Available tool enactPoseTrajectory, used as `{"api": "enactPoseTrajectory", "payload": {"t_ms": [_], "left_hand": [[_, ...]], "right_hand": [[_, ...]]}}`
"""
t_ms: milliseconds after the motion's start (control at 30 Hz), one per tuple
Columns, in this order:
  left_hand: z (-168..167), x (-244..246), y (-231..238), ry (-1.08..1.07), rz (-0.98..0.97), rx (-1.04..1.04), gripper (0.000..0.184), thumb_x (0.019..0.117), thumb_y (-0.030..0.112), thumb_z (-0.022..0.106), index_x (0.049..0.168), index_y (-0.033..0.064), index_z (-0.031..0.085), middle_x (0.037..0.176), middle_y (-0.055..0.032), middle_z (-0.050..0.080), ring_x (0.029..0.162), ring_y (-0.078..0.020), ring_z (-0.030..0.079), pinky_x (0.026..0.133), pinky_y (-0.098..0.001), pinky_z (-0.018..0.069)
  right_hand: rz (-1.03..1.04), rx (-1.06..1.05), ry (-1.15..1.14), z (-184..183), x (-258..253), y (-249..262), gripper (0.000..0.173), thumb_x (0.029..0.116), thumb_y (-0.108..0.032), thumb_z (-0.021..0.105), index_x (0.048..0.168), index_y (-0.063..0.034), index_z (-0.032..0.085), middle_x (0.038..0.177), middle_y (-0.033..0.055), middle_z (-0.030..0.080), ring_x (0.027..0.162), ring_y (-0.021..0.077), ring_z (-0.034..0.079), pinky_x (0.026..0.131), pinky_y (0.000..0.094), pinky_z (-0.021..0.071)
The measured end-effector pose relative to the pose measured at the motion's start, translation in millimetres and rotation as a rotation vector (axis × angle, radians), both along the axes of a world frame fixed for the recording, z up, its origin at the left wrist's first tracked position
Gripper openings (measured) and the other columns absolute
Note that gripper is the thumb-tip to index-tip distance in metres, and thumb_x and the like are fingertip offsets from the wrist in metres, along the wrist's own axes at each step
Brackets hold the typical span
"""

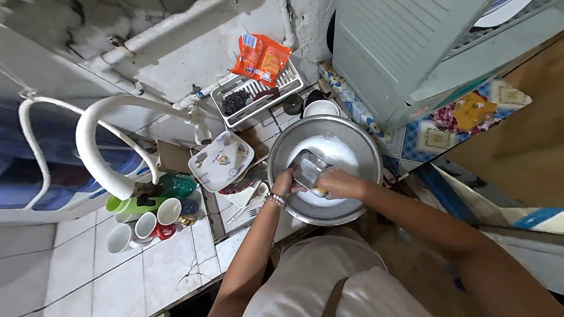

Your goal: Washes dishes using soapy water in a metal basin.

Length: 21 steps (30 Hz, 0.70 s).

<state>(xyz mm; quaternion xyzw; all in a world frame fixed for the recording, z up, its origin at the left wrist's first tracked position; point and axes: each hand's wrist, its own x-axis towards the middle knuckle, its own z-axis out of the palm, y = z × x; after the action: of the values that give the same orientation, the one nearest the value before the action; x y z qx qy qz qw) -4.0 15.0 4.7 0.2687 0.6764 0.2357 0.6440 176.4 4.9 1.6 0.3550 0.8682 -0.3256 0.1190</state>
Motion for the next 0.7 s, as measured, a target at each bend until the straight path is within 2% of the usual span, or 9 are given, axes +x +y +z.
{"api": "enactPoseTrajectory", "payload": {"t_ms": [200, 300, 367, 433, 500, 600, 667, 700], "left_hand": [[-10.6, 4.2, -4.7, 0.07, -0.036, -0.012, 0.025, 0.1089, 0.012, 0.033, 0.12, -0.0037, 0.049, 0.084, -0.0125, 0.056, 0.061, -0.0192, 0.059, 0.058, -0.0333, 0.0546], [-12.4, 4.9, -4.1, 0.077, -0.022, -0.014, 0.025, 0.1079, 0.011, 0.035, 0.122, -0.0034, 0.049, 0.085, -0.0125, 0.055, 0.063, -0.019, 0.058, 0.059, -0.0331, 0.054], [-15.7, 7.5, -4.7, 0.059, 0.006, -0.022, 0.023, 0.1075, 0.011, 0.035, 0.119, -0.0035, 0.049, 0.083, -0.012, 0.055, 0.062, -0.0185, 0.058, 0.058, -0.032, 0.0535], [-19.8, 12.3, -7.2, 0.037, 0.006, -0.002, 0.025, 0.1079, 0.012, 0.034, 0.11, -0.0031, 0.053, 0.08, -0.011, 0.057, 0.062, -0.0172, 0.058, 0.057, -0.0303, 0.0522], [-23.4, 14.1, -9.3, 0.021, -0.022, 0.039, 0.032, 0.1099, 0.016, 0.03, 0.104, -0.002, 0.055, 0.08, -0.0096, 0.058, 0.063, -0.0161, 0.057, 0.057, -0.0296, 0.0509], [-21.3, 11.9, -6.9, 0.016, -0.082, 0.044, 0.043, 0.1123, 0.029, 0.026, 0.112, -0.0009, 0.057, 0.088, -0.0127, 0.062, 0.069, -0.0188, 0.061, 0.059, -0.0324, 0.0514], [-20.9, 9.7, -4.3, 0.043, -0.123, 0.038, 0.052, 0.1127, 0.04, 0.027, 0.119, -0.0011, 0.059, 0.092, -0.0131, 0.062, 0.07, -0.018, 0.059, 0.061, -0.0325, 0.0495], [-20.9, 8.9, -3.3, 0.059, -0.142, 0.039, 0.054, 0.1124, 0.043, 0.027, 0.116, -0.0004, 0.06, 0.087, -0.0105, 0.061, 0.066, -0.0155, 0.056, 0.059, -0.0305, 0.0478]], "right_hand": [[-0.125, -0.044, 0.137, -29.1, -3.5, -20.7, 0.04, 0.0897, -0.008, 0.074, 0.125, 0.009, 0.063, 0.125, 0.0303, 0.064, 0.123, 0.0477, 0.058, 0.107, 0.0619, 0.0406], [-0.297, -0.083, 0.256, -32.8, -6.1, -31.3, 0.045, 0.091, -0.01, 0.073, 0.129, 0.0101, 0.06, 0.125, 0.0312, 0.064, 0.121, 0.0468, 0.06, 0.107, 0.0593, 0.0431], [-0.435, -0.13, 0.336, -33.1, -10.7, -33.8, 0.045, 0.0931, -0.009, 0.068, 0.133, 0.0101, 0.057, 0.125, 0.0316, 0.063, 0.12, 0.0459, 0.061, 0.106, 0.0576, 0.0443], [-0.508, -0.13, 0.396, -33.6, -17.5, -30.9, 0.042, 0.0951, -0.007, 0.064, 0.133, 0.0095, 0.057, 0.125, 0.0307, 0.064, 0.119, 0.0441, 0.062, 0.106, 0.0566, 0.0455], [-0.505, -0.147, 0.413, -30.3, -22.5, -26.4, 0.045, 0.0974, -0.005, 0.062, 0.138, 0.0096, 0.053, 0.131, 0.03, 0.062, 0.125, 0.0423, 0.06, 0.11, 0.0543, 0.0435], [-0.541, -0.137, 0.543, -36.0, -28.6, -25.7, 0.059, 0.092, 0.005, 0.062, 0.148, 0.0104, 0.044, 0.14, 0.0314, 0.056, 0.132, 0.0415, 0.055, 0.115, 0.0508, 0.0396], [-0.558, -0.122, 0.573, -35.2, -32.2, -24.3, 0.059, 0.0961, -0.001, 0.062, 0.151, 0.0092, 0.04, 0.141, 0.0308, 0.057, 0.133, 0.041, 0.056, 0.116, 0.0501, 0.0396], [-0.563, -0.126, 0.557, -30.8, -32.3, -21.4, 0.057, 0.099, -0.006, 0.061, 0.15, 0.0087, 0.042, 0.139, 0.0306, 0.058, 0.131, 0.041, 0.057, 0.115, 0.0506, 0.04]]}}
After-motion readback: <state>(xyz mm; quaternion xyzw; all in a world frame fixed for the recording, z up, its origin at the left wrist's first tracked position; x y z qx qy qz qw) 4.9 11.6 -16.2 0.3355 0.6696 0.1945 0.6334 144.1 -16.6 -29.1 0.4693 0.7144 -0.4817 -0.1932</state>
